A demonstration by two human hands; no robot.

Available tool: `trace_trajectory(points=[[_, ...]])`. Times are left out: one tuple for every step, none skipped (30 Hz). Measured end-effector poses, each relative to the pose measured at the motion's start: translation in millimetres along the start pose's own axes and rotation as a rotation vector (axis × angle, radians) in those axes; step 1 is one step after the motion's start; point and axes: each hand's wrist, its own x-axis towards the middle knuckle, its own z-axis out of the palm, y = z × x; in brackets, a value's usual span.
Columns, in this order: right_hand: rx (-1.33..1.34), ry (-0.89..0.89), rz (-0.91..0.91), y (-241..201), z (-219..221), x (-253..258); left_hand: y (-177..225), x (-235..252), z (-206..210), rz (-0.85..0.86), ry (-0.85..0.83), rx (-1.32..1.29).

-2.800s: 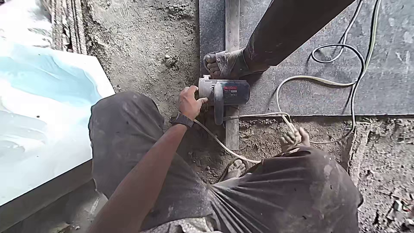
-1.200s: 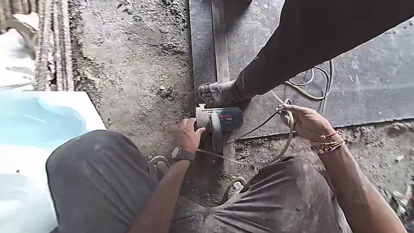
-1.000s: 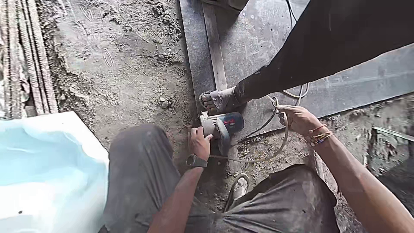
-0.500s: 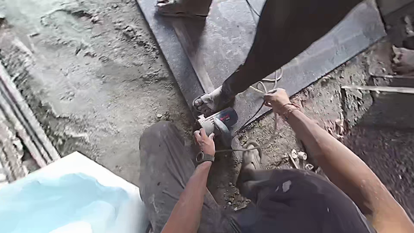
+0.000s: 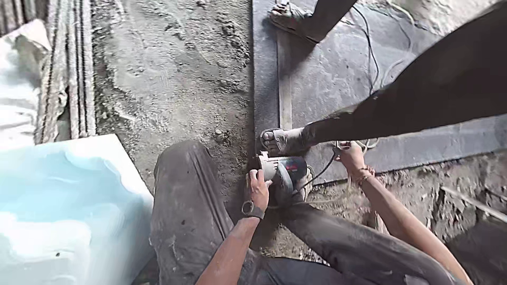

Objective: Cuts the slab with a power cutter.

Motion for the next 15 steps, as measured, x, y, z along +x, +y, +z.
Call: trace_trajectory(points=[[-0.06, -0.002, -0.051, 4, 6, 6, 0, 0, 0, 0.0, 0.008, 0.005], [-0.124, 0.002, -0.106, 8, 11, 10, 1, 0, 0, -0.002, 0.01, 0.009], [-0.185, 0.027, -0.171, 11, 15, 10, 1, 0, 2, -0.001, 0.021, 0.008], [-0.246, 0.084, -0.267, 16, 19, 6, 0, -1, 6, 0.008, 0.053, 0.009], [-0.261, 0.153, -0.397, 22, 24, 0, -2, -1, 10, 0.029, 0.106, 0.008], [-0.243, 0.219, -0.537, 27, 29, -7, -6, 0, 16, 0.069, 0.186, 0.004], [-0.222, 0.242, -0.648, 31, 32, -18, -10, 1, 22, 0.101, 0.245, 0.002], [-0.212, 0.227, -0.75, 36, 36, -31, -11, 2, 25, 0.12, 0.273, -0.005], [-0.201, 0.164, -0.839, 44, 43, -45, -13, 2, 27, 0.134, 0.282, -0.007], [-0.203, 0.047, -0.933, 54, 53, -55, -13, 2, 27, 0.141, 0.282, -0.006], [-0.218, -0.166, -0.961, 63, 63, -63, -14, 2, 27, 0.142, 0.282, -0.001], [-0.266, -0.418, -0.927, 69, 72, -67, -13, 1, 27, 0.141, 0.29, 0.006], [-0.309, -0.63, -0.884, 73, 81, -67, -11, 1, 27, 0.138, 0.298, 0.016], [-0.326, -0.753, -0.861, 76, 93, -62, -8, 1, 23, 0.107, 0.263, 0.017], [-0.351, -0.809, -0.852, 76, 102, -58, -5, 2, 20, 0.07, 0.227, 0.022]])
